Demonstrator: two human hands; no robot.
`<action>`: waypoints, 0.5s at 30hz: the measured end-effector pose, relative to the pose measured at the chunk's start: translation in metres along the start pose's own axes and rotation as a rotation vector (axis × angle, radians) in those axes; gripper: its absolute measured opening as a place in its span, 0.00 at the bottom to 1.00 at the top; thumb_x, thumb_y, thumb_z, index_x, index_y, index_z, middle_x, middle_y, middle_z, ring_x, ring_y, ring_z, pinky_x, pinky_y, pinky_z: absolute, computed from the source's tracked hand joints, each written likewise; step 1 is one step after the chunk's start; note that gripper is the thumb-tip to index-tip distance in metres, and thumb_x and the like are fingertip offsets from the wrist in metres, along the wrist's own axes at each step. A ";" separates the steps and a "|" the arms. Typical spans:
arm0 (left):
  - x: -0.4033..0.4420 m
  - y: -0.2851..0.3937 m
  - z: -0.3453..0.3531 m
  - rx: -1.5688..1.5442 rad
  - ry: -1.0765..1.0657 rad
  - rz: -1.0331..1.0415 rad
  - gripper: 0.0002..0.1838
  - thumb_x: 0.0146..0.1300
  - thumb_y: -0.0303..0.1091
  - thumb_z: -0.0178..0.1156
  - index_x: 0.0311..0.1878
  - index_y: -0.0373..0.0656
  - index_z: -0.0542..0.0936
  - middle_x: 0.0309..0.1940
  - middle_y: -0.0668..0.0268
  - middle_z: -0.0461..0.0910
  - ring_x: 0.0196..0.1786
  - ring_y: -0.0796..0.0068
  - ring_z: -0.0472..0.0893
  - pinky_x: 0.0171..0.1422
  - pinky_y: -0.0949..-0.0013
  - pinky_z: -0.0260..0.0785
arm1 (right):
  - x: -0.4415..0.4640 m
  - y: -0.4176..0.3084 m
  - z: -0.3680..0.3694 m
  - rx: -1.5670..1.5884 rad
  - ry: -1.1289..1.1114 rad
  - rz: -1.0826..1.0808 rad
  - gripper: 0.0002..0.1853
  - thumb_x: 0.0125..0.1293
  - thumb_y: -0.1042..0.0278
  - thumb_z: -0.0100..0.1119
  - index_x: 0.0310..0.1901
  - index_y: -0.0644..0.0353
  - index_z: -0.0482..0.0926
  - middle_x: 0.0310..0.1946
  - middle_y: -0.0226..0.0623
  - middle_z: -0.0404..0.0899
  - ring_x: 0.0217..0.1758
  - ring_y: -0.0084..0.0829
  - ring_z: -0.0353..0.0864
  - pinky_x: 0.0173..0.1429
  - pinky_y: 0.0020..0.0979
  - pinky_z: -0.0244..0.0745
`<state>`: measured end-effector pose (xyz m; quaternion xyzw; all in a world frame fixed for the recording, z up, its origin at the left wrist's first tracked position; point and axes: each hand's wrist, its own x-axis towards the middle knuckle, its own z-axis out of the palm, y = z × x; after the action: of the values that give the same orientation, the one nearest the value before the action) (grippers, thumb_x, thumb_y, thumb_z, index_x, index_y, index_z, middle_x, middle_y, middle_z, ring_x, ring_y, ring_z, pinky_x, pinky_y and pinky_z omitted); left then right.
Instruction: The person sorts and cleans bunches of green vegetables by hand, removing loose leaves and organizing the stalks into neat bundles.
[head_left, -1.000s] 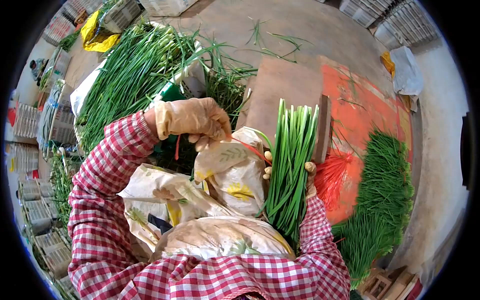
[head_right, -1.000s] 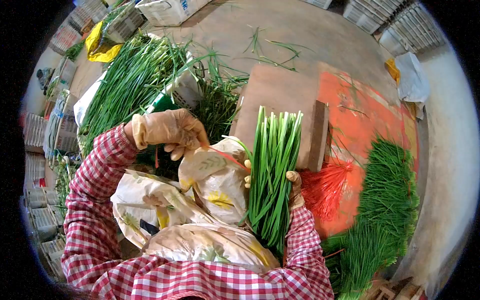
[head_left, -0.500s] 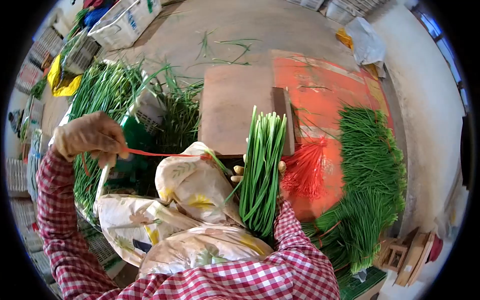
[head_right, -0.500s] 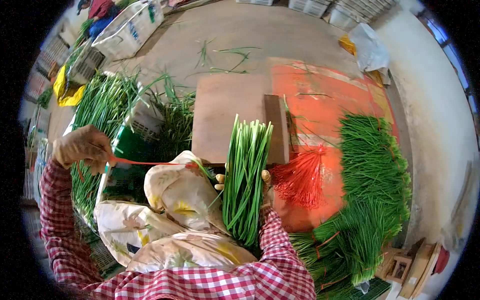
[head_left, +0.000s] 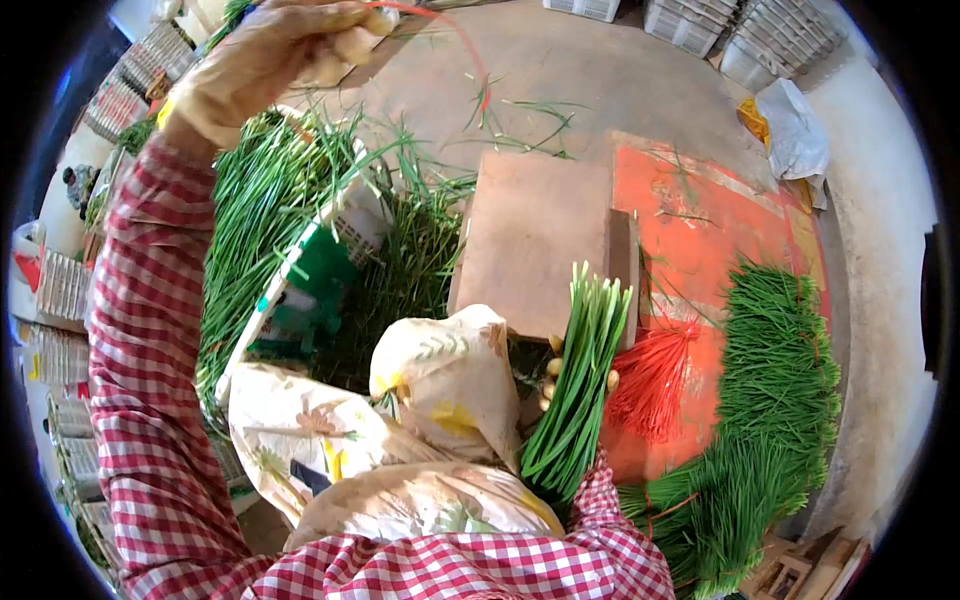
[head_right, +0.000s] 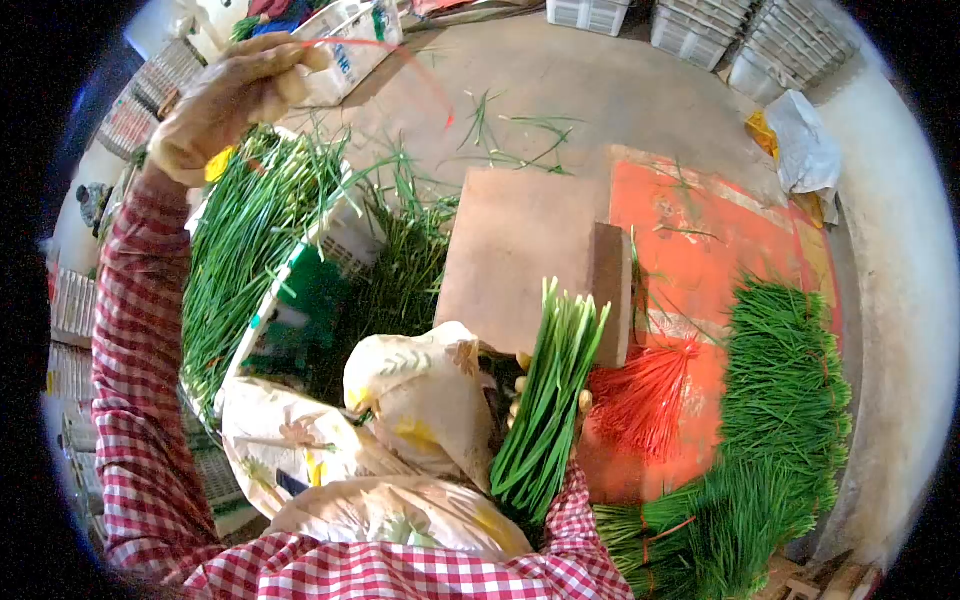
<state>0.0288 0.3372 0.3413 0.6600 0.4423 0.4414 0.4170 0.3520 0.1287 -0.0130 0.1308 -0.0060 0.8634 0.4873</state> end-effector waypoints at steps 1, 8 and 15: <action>0.009 -0.002 0.011 0.016 -0.039 0.049 0.16 0.69 0.40 0.54 0.51 0.39 0.78 0.32 0.71 0.80 0.31 0.87 0.76 0.39 0.82 0.68 | -0.002 -0.006 -0.005 -0.014 -0.034 0.028 0.51 0.60 0.42 0.62 0.72 0.65 0.46 0.58 0.51 0.72 0.54 0.49 0.76 0.60 0.52 0.71; -0.017 -0.162 0.124 -0.121 -0.161 -0.393 0.14 0.62 0.39 0.59 0.36 0.35 0.78 0.21 0.63 0.78 0.18 0.74 0.76 0.18 0.75 0.66 | -0.024 -0.016 0.004 -0.180 0.120 -0.049 0.52 0.58 0.36 0.62 0.73 0.60 0.47 0.57 0.41 0.71 0.48 0.38 0.76 0.52 0.42 0.72; -0.107 -0.320 0.196 -0.332 -0.390 -0.599 0.10 0.60 0.36 0.61 0.28 0.38 0.77 0.16 0.63 0.75 0.15 0.69 0.75 0.17 0.69 0.66 | -0.032 -0.044 -0.002 -0.227 0.070 -0.079 0.53 0.59 0.35 0.60 0.73 0.61 0.44 0.58 0.43 0.72 0.50 0.39 0.77 0.50 0.42 0.72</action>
<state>0.1230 0.2875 -0.0346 0.4969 0.4504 0.2318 0.7046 0.4041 0.1254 -0.0270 0.0447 -0.0818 0.8412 0.5326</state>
